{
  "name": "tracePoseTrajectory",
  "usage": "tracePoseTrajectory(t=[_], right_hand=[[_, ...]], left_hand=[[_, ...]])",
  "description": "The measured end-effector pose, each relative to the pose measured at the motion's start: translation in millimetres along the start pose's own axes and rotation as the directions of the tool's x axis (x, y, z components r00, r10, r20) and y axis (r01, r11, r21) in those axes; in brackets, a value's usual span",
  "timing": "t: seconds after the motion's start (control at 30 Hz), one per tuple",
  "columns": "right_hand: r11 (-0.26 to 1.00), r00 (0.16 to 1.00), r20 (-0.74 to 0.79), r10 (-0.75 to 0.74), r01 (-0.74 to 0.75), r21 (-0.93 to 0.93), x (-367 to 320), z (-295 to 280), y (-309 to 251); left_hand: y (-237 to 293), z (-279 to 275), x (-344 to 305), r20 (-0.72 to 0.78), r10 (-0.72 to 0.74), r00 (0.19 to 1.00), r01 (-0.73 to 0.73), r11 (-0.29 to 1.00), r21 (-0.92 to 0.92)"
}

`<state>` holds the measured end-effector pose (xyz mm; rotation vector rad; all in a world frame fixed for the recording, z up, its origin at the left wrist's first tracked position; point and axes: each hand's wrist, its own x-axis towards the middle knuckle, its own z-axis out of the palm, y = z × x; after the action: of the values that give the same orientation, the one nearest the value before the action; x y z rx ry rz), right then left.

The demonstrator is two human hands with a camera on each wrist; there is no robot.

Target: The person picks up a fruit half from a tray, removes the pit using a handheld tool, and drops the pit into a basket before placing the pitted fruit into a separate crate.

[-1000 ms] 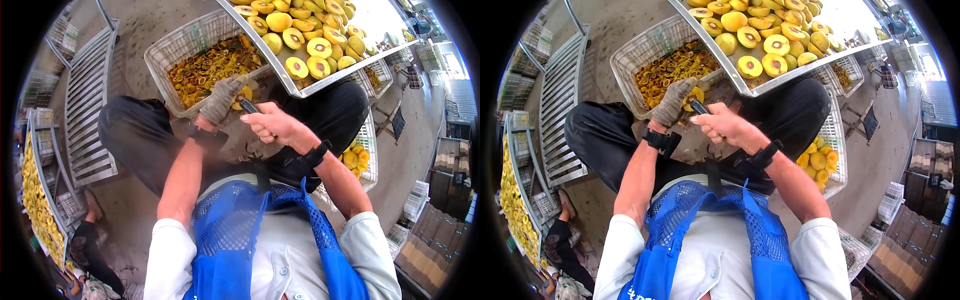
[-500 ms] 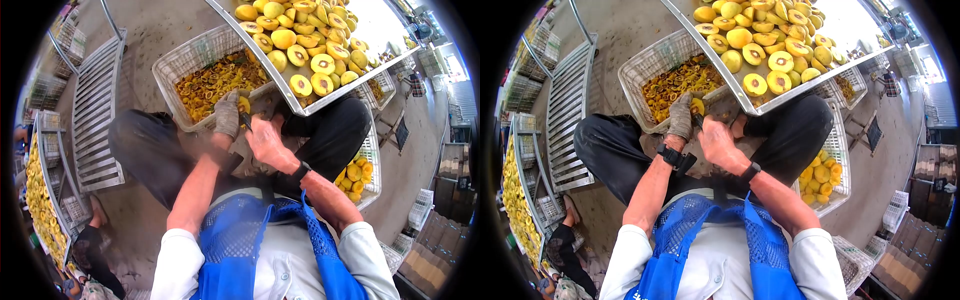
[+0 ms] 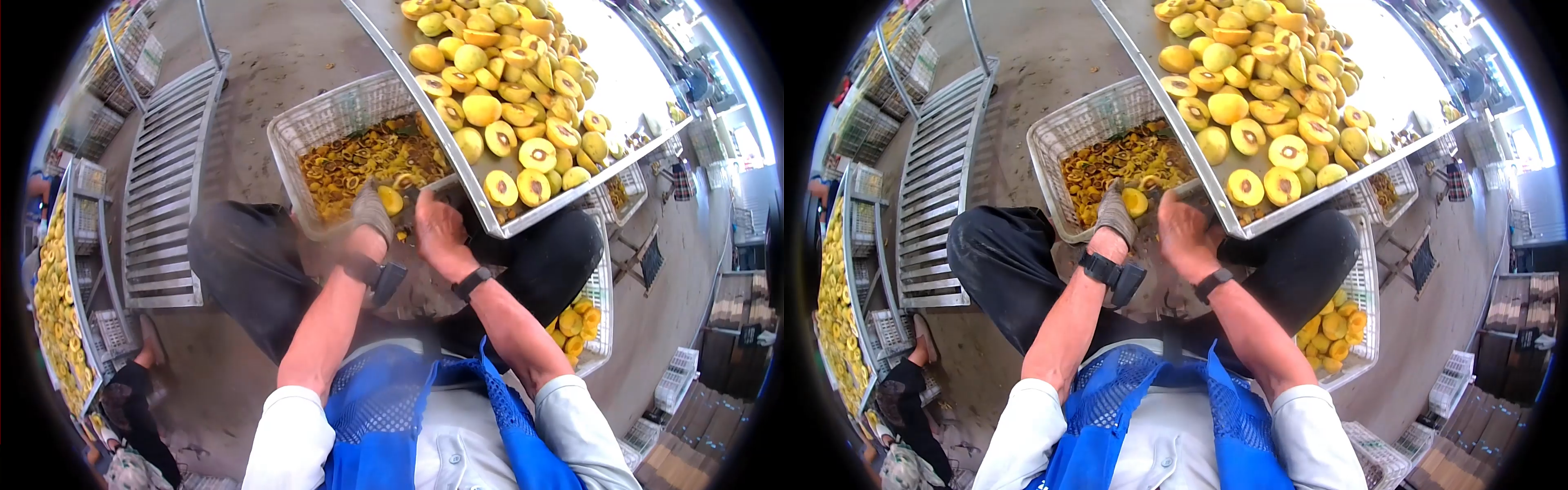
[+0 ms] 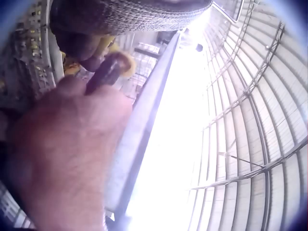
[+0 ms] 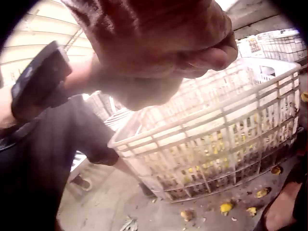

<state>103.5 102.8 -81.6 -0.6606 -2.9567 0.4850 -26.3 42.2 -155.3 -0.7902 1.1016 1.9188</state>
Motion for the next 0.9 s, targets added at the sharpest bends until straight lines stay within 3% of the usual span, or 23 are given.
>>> tracePoseTrajectory(t=[0.03, 0.07, 0.13, 0.2, 0.27, 0.4, 0.47, 0.5, 0.53, 0.6, 0.63, 0.67, 0.73, 0.77, 0.8, 0.83, 0.87, 0.9], right_hand=[[0.999, 0.998, -0.068, 0.003, 0.000, 0.047, 9, 11, 13], [0.999, 0.997, -0.073, -0.004, 0.007, 0.049, 17, 17, 17], [0.995, 0.990, -0.136, 0.028, -0.015, 0.095, 33, 28, 27], [0.995, 0.990, -0.138, 0.041, -0.028, 0.094, 43, 40, 35], [0.999, 0.998, 0.055, -0.014, 0.012, 0.035, 42, 47, 42], [0.999, 0.999, 0.047, 0.022, -0.024, 0.036, 38, 45, 39], [0.995, 0.977, 0.194, 0.091, -0.082, -0.058, 36, 44, 37], [1.000, 0.999, 0.035, 0.001, -0.001, 0.010, 36, 55, 44], [1.000, 1.000, 0.016, 0.014, -0.014, 0.013, 38, 58, 47], [0.999, 0.991, 0.126, 0.049, -0.049, -0.008, 35, 25, 30], [0.994, 0.985, 0.136, 0.105, -0.107, 0.010, 33, 19, 25], [0.995, 0.992, 0.074, 0.098, -0.098, 0.000, 27, 27, 26], [0.994, 0.994, 0.063, 0.088, -0.092, 0.054, 9, 14, 17], [0.993, 0.994, 0.051, 0.100, -0.103, 0.057, 1, 30, 20], [0.997, 0.963, -0.266, -0.050, 0.064, 0.044, -5, 62, 28], [0.976, 0.812, -0.550, -0.193, 0.215, -0.026, -11, 79, 32], [0.978, 0.807, -0.561, -0.186, 0.205, -0.030, -16, 72, 30], [0.936, 0.827, -0.547, -0.133, 0.286, 0.205, -21, 57, 29]], left_hand=[[1, -13, 10, 0.076, -0.032, 0.997, 0.023, 0.994, 0.111], [5, -18, 11, 0.077, -0.023, 0.997, 0.015, 0.994, 0.109], [10, -23, 14, 0.217, -0.018, 0.976, 0.010, 0.999, 0.038], [14, -18, 10, 0.174, 0.027, 0.984, -0.027, 1.000, -0.003], [21, -22, 6, 0.142, 0.024, 0.990, -0.022, 1.000, -0.011], [28, -26, -8, 0.163, 0.090, 0.983, -0.082, 0.995, -0.053], [24, -29, -7, 0.191, 0.108, 0.976, -0.104, 0.994, -0.033], [20, -31, -8, 0.234, 0.119, 0.965, -0.110, 0.993, -0.052], [22, -26, -4, 0.289, 0.141, 0.947, -0.124, 0.989, -0.075], [30, -12, -32, 0.375, 0.153, 0.914, -0.131, 0.988, -0.084], [29, 3, -49, 0.347, 0.152, 0.926, -0.141, 0.988, -0.055], [32, 19, -68, 0.320, 0.159, 0.934, -0.159, 0.987, -0.025], [27, 39, -79, 0.427, 0.171, 0.888, -0.190, 0.982, 0.002], [22, 52, -83, 0.524, 0.270, 0.807, -0.367, 0.926, 0.088], [17, 64, -85, 0.624, 0.344, 0.702, -0.539, 0.829, 0.149], [10, 74, -82, 0.690, 0.429, 0.583, -0.760, 0.588, 0.277], [10, 95, -109, 0.740, 0.314, 0.595, -0.667, 0.707, 0.236], [0, 115, -116, 0.743, 0.230, 0.628, -0.581, 0.774, 0.252]])
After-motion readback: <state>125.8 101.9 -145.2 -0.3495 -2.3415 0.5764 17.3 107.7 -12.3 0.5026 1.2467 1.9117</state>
